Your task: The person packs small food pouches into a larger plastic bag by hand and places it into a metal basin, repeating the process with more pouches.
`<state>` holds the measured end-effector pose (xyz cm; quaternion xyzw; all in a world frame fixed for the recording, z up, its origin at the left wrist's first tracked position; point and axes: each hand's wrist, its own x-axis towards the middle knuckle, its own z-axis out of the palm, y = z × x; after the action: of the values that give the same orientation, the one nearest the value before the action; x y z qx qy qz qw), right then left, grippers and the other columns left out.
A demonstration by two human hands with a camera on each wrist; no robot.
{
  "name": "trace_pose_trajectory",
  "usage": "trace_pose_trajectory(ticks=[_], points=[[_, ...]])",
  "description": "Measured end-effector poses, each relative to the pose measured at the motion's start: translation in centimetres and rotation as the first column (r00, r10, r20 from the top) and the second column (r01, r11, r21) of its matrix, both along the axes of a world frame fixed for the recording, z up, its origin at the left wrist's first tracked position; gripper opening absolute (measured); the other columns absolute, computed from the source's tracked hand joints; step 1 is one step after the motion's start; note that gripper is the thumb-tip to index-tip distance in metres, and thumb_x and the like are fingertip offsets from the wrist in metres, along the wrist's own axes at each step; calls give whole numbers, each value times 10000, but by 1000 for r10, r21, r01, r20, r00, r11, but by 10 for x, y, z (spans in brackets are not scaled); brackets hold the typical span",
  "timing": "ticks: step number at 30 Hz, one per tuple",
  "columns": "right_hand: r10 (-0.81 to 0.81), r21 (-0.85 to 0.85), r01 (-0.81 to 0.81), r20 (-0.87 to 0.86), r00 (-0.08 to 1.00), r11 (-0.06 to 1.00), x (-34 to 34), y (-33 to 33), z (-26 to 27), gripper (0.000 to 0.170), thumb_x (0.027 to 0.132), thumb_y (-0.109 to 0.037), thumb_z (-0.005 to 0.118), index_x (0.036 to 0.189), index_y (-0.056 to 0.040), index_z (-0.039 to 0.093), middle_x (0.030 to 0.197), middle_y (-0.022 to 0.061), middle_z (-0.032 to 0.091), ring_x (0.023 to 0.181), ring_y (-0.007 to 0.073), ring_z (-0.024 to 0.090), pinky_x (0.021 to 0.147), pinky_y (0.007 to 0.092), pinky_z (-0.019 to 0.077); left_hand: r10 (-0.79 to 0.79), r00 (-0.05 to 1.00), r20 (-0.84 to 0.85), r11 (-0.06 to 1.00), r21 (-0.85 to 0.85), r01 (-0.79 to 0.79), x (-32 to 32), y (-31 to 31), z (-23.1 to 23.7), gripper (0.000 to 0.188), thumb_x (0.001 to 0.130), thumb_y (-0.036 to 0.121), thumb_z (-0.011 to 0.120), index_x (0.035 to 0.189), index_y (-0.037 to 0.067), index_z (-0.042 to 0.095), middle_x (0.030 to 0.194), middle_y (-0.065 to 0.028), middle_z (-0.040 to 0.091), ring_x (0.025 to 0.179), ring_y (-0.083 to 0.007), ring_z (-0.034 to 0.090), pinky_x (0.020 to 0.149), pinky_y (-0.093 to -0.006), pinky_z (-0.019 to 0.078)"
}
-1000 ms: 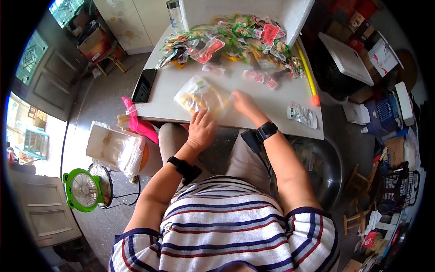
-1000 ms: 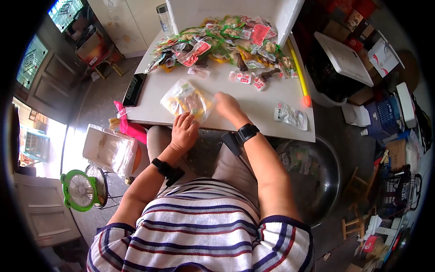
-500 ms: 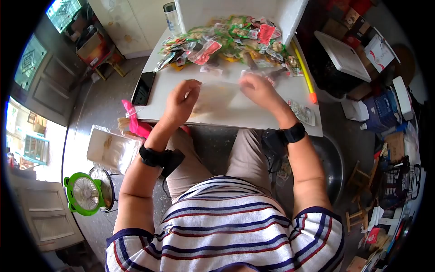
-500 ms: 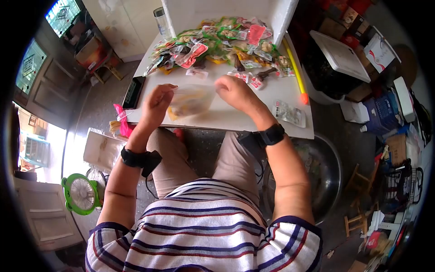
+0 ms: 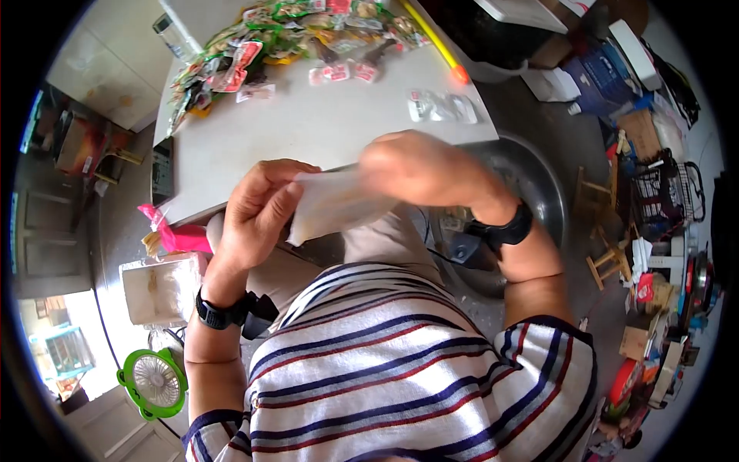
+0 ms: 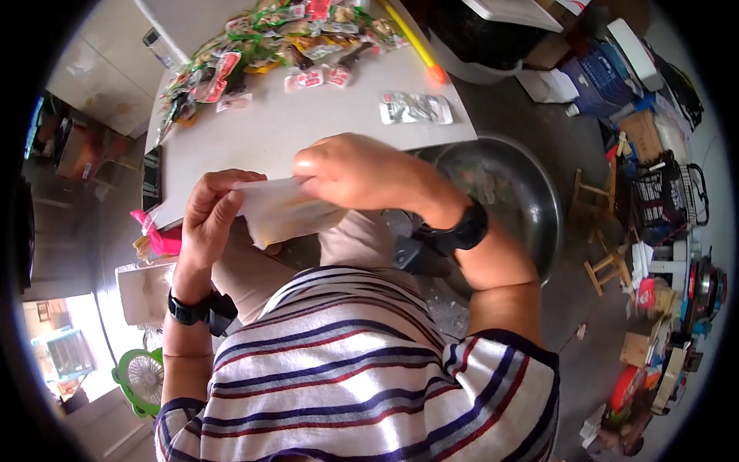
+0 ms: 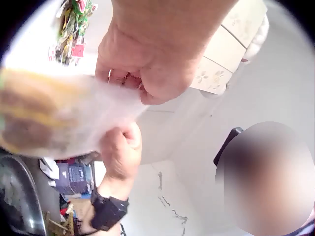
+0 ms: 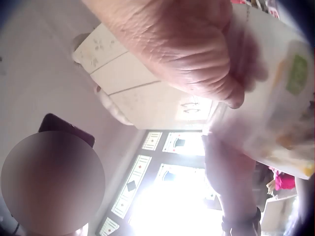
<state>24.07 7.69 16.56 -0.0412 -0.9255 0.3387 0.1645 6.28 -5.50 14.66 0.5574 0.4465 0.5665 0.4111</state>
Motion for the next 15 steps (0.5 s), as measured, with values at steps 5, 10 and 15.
trace_pose_trajectory(ticks=[5, 10, 15], points=[[-233, -67, 250, 195, 953, 966, 86, 22, -6, 131, 734, -133, 516, 714, -7, 482, 619, 96, 474, 582, 202, 470, 522, 301, 368, -21, 989, -149, 925, -378, -37, -23, 3, -44, 139, 819, 97, 455, 926, 12, 482, 868, -47, 529, 749, -87, 483, 562, -227, 427], [-551, -232, 659, 392, 737, 716, 176, 25, -61, 109, 750, -122, 508, 747, -13, 497, 638, 39, 475, 620, 81, 441, 560, 243, 367, -85, 980, -178, 823, -567, -31, -57, -8, -159, 143, 777, 103, 501, 886, 10, 508, 757, -31, 530, 692, -96, 492, 523, -223, 418], [-699, -388, 836, 468, 541, 387, 237, 24, -151, 69, 740, -91, 502, 741, -22, 500, 647, 12, 478, 641, 71, 438, 590, 229, 374, -166, 895, -414, 752, -640, -157, -58, -27, -198, 119, 722, 75, 526, 817, 3, 534, 673, -49, 531, 670, -115, 511, 603, -237, 419]])
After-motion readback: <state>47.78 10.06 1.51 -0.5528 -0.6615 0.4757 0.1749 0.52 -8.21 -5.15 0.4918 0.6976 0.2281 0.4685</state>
